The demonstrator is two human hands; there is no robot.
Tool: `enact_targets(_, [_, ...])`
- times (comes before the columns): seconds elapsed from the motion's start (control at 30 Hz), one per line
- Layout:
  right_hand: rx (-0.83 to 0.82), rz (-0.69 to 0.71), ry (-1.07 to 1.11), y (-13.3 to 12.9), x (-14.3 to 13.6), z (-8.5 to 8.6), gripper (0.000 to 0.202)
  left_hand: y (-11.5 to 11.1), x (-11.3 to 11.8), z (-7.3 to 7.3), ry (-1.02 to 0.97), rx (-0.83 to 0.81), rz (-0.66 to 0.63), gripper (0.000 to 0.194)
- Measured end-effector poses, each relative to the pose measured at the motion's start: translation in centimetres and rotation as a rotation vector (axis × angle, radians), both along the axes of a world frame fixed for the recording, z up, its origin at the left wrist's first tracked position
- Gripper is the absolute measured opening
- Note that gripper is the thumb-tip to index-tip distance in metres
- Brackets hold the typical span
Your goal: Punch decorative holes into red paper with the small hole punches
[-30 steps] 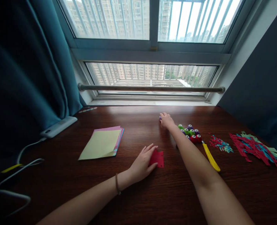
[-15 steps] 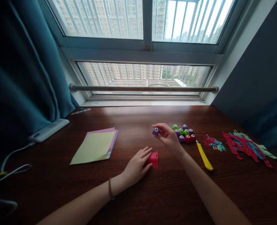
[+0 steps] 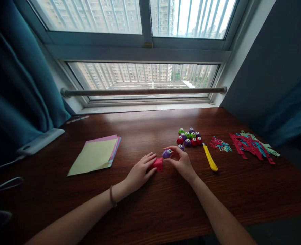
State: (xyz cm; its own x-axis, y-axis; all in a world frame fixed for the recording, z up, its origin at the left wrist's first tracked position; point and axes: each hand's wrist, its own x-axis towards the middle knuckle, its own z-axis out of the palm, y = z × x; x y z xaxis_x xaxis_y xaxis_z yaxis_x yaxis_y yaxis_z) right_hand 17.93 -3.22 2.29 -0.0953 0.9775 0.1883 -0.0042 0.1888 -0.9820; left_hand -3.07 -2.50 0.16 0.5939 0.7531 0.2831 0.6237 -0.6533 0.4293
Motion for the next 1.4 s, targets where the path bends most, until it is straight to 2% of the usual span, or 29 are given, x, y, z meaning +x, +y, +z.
enact_targets(0.17, [-0.179, 0.108, 0.263, 0.2, 0.4, 0.2, 0.039, 0.0, 0.0, 0.2, -0.006, -0.016, -0.005, 0.039])
enact_targets(0.3, [-0.325, 0.083, 0.445, 0.4, 1.1, 0.0, 0.039, 0.0, 0.0, 0.2, -0.014, -0.028, -0.014, 0.040])
enact_targets(0.57, [-0.322, 0.121, 0.487, 0.2, 0.7, 0.3, 0.034, 0.2, -0.1, -0.2, -0.077, -0.026, -0.003, 0.036])
enact_targets(0.8, [-0.424, 0.212, 0.400, -0.1, 1.1, 0.4, 0.039, 0.2, -0.1, -0.3, -0.077, -0.033, 0.006, 0.033])
enact_targets(0.93, [-0.432, 0.204, 0.400, 0.3, 1.6, 0.0, 0.037, 0.2, -0.1, 0.0, -0.019, -0.013, -0.018, 0.039])
enact_targets(1.1, [-0.433, 0.173, 0.173, 0.7, 1.7, -0.4, 0.039, 0.1, 0.0, 0.2, 0.001, 0.003, -0.024, 0.047])
enact_targets(1.2, [-0.365, 0.249, 0.050, 0.7, 1.6, -0.6, 0.043, 0.0, 0.0, 0.1, 0.003, 0.020, -0.020, 0.048])
enact_targets(1.27, [-0.272, 0.284, -0.064, 0.6, 1.6, -0.5, 0.038, 0.0, 0.0, 0.0, 0.011, 0.033, -0.013, 0.046])
enact_targets(1.4, [-0.129, 0.264, -0.265, 0.2, 1.3, -0.2, 0.031, 0.0, -0.1, -0.2, 0.026, 0.056, 0.001, 0.039])
